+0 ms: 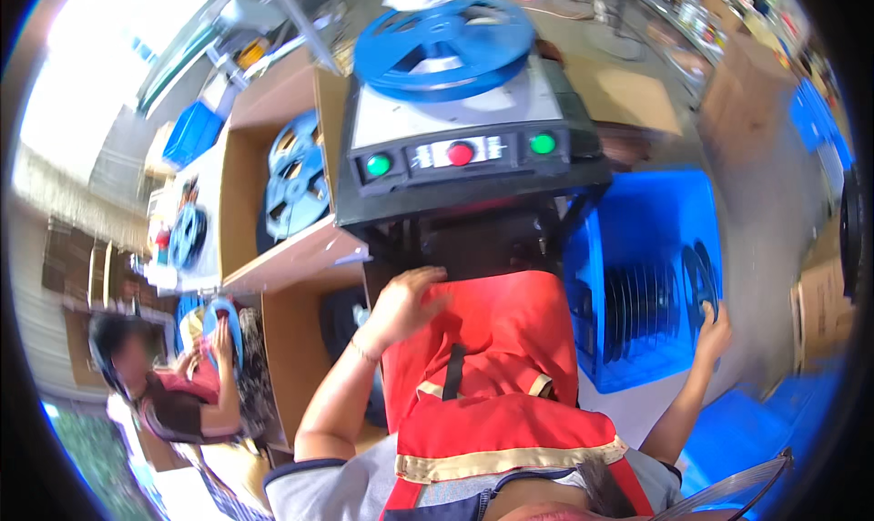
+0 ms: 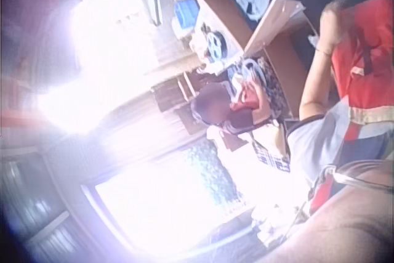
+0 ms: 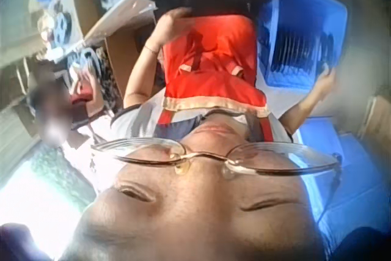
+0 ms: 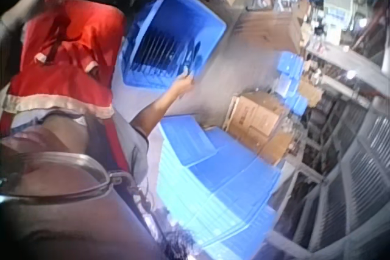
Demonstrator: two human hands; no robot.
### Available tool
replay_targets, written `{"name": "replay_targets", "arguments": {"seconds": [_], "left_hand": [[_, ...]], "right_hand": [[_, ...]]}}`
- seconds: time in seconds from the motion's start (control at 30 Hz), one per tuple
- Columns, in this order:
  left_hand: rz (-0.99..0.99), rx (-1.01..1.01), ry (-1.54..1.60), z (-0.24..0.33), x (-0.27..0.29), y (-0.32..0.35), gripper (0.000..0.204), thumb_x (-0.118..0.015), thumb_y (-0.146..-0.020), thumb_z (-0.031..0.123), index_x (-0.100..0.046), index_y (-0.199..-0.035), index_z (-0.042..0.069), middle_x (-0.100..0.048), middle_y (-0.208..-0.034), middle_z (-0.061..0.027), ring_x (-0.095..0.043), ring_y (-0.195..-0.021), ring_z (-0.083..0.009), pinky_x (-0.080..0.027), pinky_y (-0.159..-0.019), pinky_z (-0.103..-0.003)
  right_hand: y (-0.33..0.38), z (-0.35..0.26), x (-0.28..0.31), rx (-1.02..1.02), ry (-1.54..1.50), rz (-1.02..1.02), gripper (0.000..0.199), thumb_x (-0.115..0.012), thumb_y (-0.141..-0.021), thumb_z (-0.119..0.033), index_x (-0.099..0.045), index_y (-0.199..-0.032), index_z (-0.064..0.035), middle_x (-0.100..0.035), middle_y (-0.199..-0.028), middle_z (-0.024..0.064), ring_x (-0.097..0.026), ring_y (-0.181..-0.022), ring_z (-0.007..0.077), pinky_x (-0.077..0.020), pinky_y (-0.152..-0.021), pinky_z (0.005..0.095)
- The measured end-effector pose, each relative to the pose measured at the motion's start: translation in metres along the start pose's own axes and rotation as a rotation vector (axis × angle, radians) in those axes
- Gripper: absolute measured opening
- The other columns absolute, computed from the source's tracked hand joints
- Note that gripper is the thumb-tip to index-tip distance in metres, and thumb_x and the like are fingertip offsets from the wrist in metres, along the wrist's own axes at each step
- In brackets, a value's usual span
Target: The person joins two halves of blue plastic reels, places the assembled reel onto a machine, operates the buttons to secure the halves, and then places the completed reel into a blue crate.
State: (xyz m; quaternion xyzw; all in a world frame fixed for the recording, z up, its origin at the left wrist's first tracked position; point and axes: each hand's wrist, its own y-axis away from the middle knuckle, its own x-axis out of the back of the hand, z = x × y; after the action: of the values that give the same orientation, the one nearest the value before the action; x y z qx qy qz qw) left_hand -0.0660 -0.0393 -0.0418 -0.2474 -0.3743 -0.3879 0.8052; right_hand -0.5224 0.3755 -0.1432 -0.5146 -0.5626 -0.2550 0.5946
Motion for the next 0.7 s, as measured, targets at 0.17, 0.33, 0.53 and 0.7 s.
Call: {"name": "replay_targets", "arguments": {"seconds": [0.17, 0.33, 0.53, 0.7], "left_hand": [[0.399, 0.096, -0.28, -0.037, 0.016, -0.052, 0.051, -0.078, -0.075, 0.024, -0.053, -0.111, -0.002, -0.042, -0.139, -0.0303, -0.044, -0.127, -0.044, -0.039, -0.105, -0.046], [0.516, 0.134, -0.459, -0.075, 0.0, -0.098, 0.065, -0.074, -0.077, 0.042, -0.051, -0.116, -0.004, -0.03, -0.148, -0.0299, -0.031, -0.138, -0.0428, -0.03, -0.107, -0.053], [0.483, 0.158, -0.437, -0.087, -0.014, -0.116, 0.074, -0.066, -0.08, 0.052, -0.049, -0.12, -0.007, -0.034, -0.147, -0.0307, -0.024, -0.143, -0.0406, -0.012, -0.116, -0.057], [0.485, 0.131, -0.369, -0.096, -0.015, -0.117, 0.084, -0.067, -0.078, 0.053, -0.045, -0.129, -0.009, -0.032, -0.148, -0.0307, -0.027, -0.142, -0.0413, -0.016, -0.117, -0.053]], "right_hand": [[-0.077, -0.131, -0.056, 0.368, -0.32, 0.152, 0.047, -0.059, -0.095, -0.027, -0.051, -0.131, 0.0034, -0.051, -0.137, 0.023, -0.048, -0.126, 0.0388, -0.0371, -0.106, 0.0438], [-0.051, -0.363, -0.033, 0.87, -0.447, -0.002, 0.065, -0.05, -0.099, -0.034, -0.028, -0.147, 0.0027, -0.028, -0.153, 0.0227, -0.029, -0.141, 0.0375, -0.0238, -0.115, 0.0442], [-0.048, -0.414, -0.08, 0.765, -0.168, 0.078, 0.078, -0.046, -0.099, -0.046, -0.017, -0.149, 0.0074, -0.02, -0.155, 0.0278, -0.019, -0.145, 0.0396, -0.0172, -0.117, 0.0468], [-0.043, -0.434, -0.062, 0.656, 0.289, -0.02, 0.09, -0.041, -0.095, -0.06, -0.018, -0.149, 0.0084, -0.02, -0.155, 0.027, -0.018, -0.145, 0.0383, -0.015, -0.117, 0.0493]]}}
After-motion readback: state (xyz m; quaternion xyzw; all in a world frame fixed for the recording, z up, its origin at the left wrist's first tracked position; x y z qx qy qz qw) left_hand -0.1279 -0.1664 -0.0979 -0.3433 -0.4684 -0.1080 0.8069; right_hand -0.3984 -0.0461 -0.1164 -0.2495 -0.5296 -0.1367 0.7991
